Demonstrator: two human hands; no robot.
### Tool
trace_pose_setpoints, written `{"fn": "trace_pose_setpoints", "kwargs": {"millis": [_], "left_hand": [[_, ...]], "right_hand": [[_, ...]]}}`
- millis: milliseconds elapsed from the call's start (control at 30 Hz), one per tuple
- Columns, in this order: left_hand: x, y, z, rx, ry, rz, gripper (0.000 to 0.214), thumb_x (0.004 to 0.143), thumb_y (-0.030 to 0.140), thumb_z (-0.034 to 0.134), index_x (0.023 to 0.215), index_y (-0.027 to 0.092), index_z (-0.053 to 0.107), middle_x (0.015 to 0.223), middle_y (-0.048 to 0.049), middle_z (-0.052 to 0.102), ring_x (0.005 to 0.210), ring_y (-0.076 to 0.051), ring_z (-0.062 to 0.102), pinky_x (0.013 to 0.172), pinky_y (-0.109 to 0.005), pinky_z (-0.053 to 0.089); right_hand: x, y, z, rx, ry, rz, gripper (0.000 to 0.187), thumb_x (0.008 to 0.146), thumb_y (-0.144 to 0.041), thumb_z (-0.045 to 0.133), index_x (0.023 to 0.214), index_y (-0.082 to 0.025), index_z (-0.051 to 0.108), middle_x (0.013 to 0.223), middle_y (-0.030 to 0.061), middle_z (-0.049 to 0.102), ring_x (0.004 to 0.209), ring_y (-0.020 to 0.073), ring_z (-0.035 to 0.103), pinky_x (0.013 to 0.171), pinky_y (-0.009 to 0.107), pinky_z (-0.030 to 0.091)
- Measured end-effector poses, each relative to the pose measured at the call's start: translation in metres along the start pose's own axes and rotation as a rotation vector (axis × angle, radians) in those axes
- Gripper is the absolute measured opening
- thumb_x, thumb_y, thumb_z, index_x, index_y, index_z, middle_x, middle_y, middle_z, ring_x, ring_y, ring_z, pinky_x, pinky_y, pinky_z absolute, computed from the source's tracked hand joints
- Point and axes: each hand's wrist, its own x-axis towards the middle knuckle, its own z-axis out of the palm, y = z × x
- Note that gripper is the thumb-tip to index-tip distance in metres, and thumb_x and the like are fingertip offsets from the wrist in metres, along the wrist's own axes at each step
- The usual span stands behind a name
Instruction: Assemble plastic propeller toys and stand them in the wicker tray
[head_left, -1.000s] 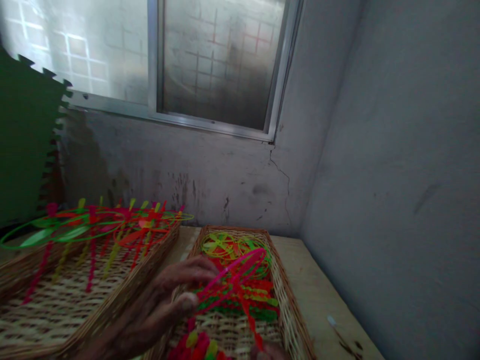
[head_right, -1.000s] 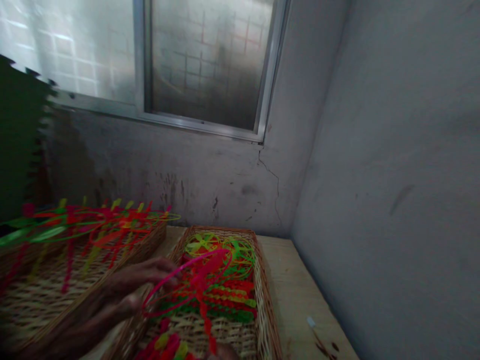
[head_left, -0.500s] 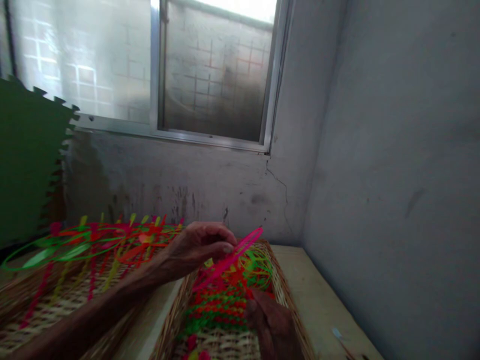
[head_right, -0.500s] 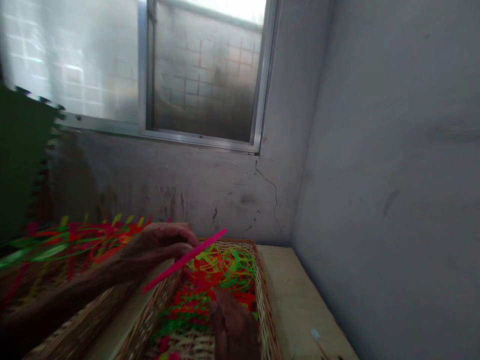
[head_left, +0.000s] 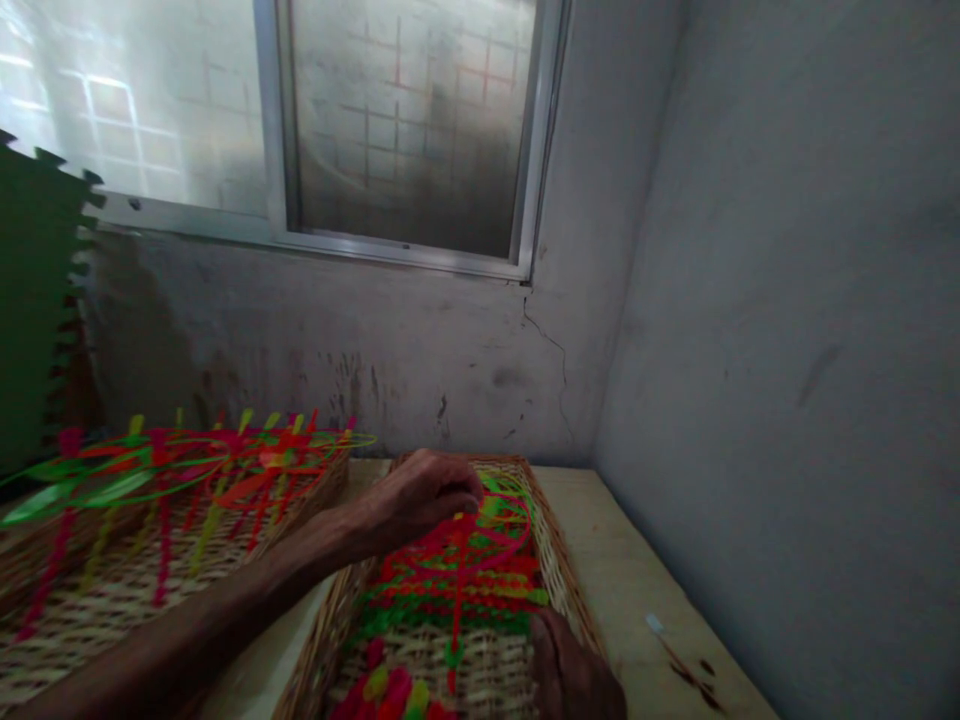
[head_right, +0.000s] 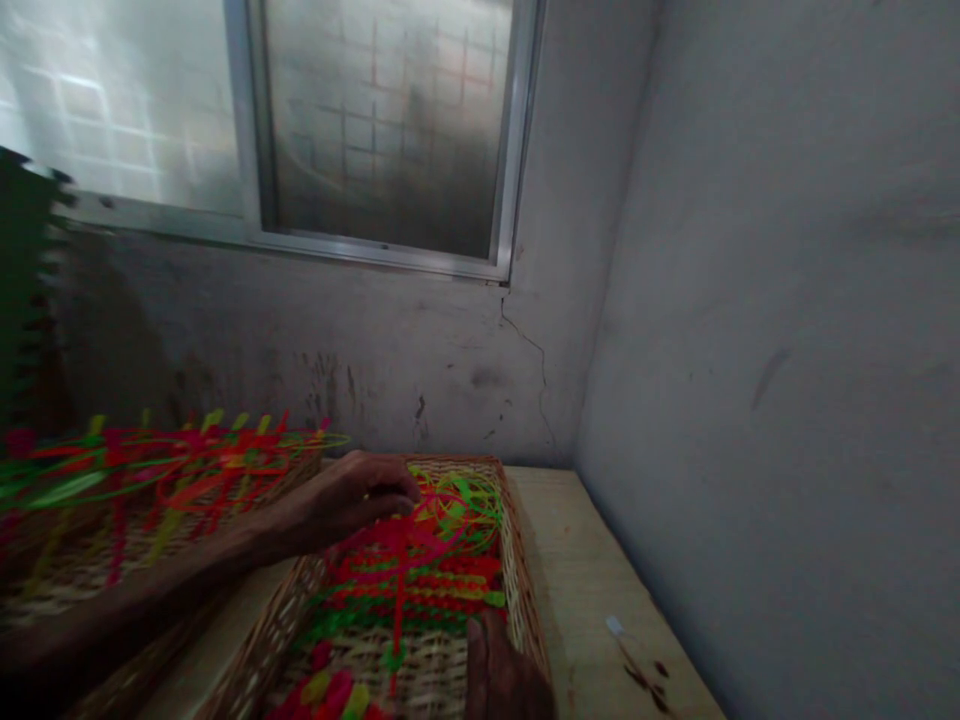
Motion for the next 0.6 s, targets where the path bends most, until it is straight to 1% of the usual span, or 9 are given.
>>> {"fn": "trace_pose_setpoints", "kwargs": {"millis": [67, 133, 200, 233, 333, 467, 600], "left_hand": [[0.003, 0.004, 0.001, -0.005, 0.009, -0.053, 0.018, 0.078, 0.022, 0.050, 0.076, 0.013, 0.066, 0.063, 0.0002, 0.060, 0.055, -0.010, 0.051, 0.052, -0.017, 0.034], [0.005, 0.006, 0.003, 0.008, -0.021, -0.046, 0.019, 0.078, 0.020, 0.050, 0.073, 0.012, 0.065, 0.061, 0.0003, 0.058, 0.055, -0.009, 0.050, 0.052, -0.017, 0.034], [0.004, 0.006, 0.006, 0.024, -0.046, -0.002, 0.019, 0.078, 0.018, 0.049, 0.069, 0.011, 0.065, 0.060, 0.0002, 0.058, 0.056, -0.009, 0.049, 0.054, -0.017, 0.034], [0.004, 0.006, 0.008, 0.028, -0.033, 0.004, 0.019, 0.077, 0.018, 0.049, 0.069, 0.011, 0.065, 0.061, 0.0002, 0.057, 0.056, -0.009, 0.049, 0.054, -0.017, 0.034], [0.002, 0.002, 0.009, 0.026, 0.034, -0.065, 0.017, 0.076, 0.019, 0.050, 0.071, 0.012, 0.065, 0.059, 0.0010, 0.057, 0.054, -0.009, 0.047, 0.051, -0.016, 0.032], [0.000, -0.002, 0.008, 0.002, -0.010, -0.070, 0.017, 0.075, 0.018, 0.051, 0.068, 0.012, 0.064, 0.056, 0.0020, 0.054, 0.052, -0.008, 0.045, 0.049, -0.015, 0.031], [0.001, -0.004, 0.008, 0.003, 0.018, -0.118, 0.018, 0.074, 0.020, 0.051, 0.067, 0.011, 0.064, 0.054, 0.0025, 0.051, 0.050, -0.008, 0.043, 0.047, -0.016, 0.030]], "right_hand": [[-0.003, 0.005, 0.006, -0.058, 0.055, -0.054, 0.057, 0.093, -0.037, 0.015, 0.091, -0.014, 0.067, 0.053, 0.0052, 0.065, 0.041, 0.0156, 0.058, 0.043, 0.024, 0.040], [-0.004, 0.009, 0.009, -0.090, 0.096, -0.098, 0.060, 0.094, -0.033, 0.012, 0.092, -0.012, 0.067, 0.051, 0.0064, 0.063, 0.041, 0.0152, 0.058, 0.046, 0.023, 0.040], [-0.005, 0.013, 0.010, -0.100, 0.117, -0.114, 0.056, 0.093, -0.031, 0.015, 0.090, -0.014, 0.068, 0.050, 0.0061, 0.062, 0.040, 0.0145, 0.058, 0.045, 0.022, 0.040], [-0.005, 0.013, 0.010, -0.099, 0.124, -0.116, 0.054, 0.093, -0.031, 0.017, 0.090, -0.016, 0.068, 0.050, 0.0058, 0.062, 0.040, 0.0139, 0.057, 0.044, 0.021, 0.039], [-0.004, 0.013, 0.007, -0.102, 0.139, -0.135, 0.051, 0.093, -0.030, 0.019, 0.088, -0.018, 0.068, 0.051, 0.0054, 0.062, 0.039, 0.0125, 0.055, 0.043, 0.020, 0.039], [-0.001, 0.010, 0.003, -0.134, 0.129, -0.154, 0.052, 0.093, -0.028, 0.017, 0.088, -0.018, 0.068, 0.050, 0.0045, 0.061, 0.041, 0.0118, 0.056, 0.044, 0.019, 0.038], [-0.001, 0.010, 0.001, -0.096, 0.139, -0.126, 0.050, 0.092, -0.031, 0.021, 0.086, -0.018, 0.068, 0.051, 0.0061, 0.062, 0.041, 0.0129, 0.056, 0.043, 0.020, 0.039]]}}
